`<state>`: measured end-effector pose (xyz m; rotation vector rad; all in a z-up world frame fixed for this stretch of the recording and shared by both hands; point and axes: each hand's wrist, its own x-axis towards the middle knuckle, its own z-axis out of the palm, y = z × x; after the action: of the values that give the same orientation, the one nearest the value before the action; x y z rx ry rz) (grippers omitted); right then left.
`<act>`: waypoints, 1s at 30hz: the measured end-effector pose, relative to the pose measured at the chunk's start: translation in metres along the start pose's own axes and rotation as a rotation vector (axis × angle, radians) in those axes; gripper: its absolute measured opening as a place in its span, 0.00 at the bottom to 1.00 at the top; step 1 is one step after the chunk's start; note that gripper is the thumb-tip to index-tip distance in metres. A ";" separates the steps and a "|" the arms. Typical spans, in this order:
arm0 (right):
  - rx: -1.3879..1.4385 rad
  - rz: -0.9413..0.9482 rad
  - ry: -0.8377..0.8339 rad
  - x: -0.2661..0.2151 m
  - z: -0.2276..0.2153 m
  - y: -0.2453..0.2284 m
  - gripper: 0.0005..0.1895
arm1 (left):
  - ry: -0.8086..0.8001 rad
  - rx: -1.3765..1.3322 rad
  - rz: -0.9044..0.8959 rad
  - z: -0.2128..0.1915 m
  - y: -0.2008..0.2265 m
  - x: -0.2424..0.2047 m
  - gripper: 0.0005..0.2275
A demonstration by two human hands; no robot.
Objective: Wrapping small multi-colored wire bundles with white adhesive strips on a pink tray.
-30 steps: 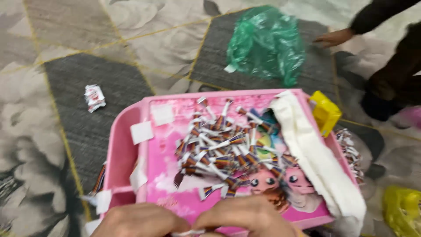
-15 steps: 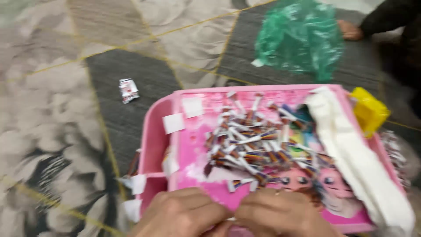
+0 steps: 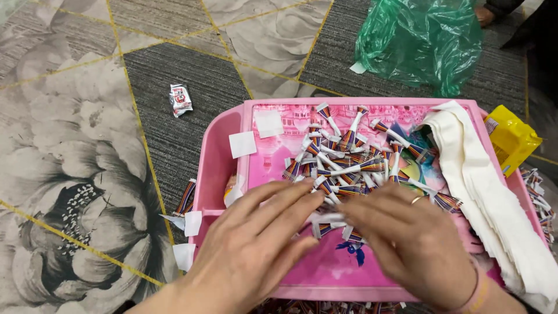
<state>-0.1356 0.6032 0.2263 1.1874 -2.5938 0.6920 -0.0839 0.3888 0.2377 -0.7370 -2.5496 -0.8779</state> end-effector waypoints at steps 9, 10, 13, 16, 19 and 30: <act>0.371 0.315 0.030 -0.009 -0.014 -0.006 0.10 | -0.431 -0.352 0.124 0.144 0.000 -0.140 0.03; 0.370 0.319 0.029 -0.013 -0.014 -0.002 0.10 | -0.432 -0.356 0.125 0.166 -0.007 -0.155 0.03; 0.651 0.403 -0.395 -0.022 -0.012 0.003 0.11 | -0.593 0.131 0.173 0.202 -0.019 -0.178 0.29; 0.731 0.328 -0.408 -0.025 -0.009 -0.002 0.11 | -0.882 -0.310 -0.485 0.174 -0.012 -0.150 0.25; 0.746 0.509 -0.415 -0.032 -0.001 0.004 0.12 | -0.793 -0.398 -0.308 0.137 -0.002 -0.120 0.17; 1.768 0.911 -0.457 -0.059 0.049 -0.017 0.19 | 0.023 -0.870 -0.981 0.028 0.018 -0.020 0.11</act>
<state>-0.0835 0.6085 0.1676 -0.0154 -2.2218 3.5519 -0.0616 0.4117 0.2159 0.4617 -2.3635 -2.3169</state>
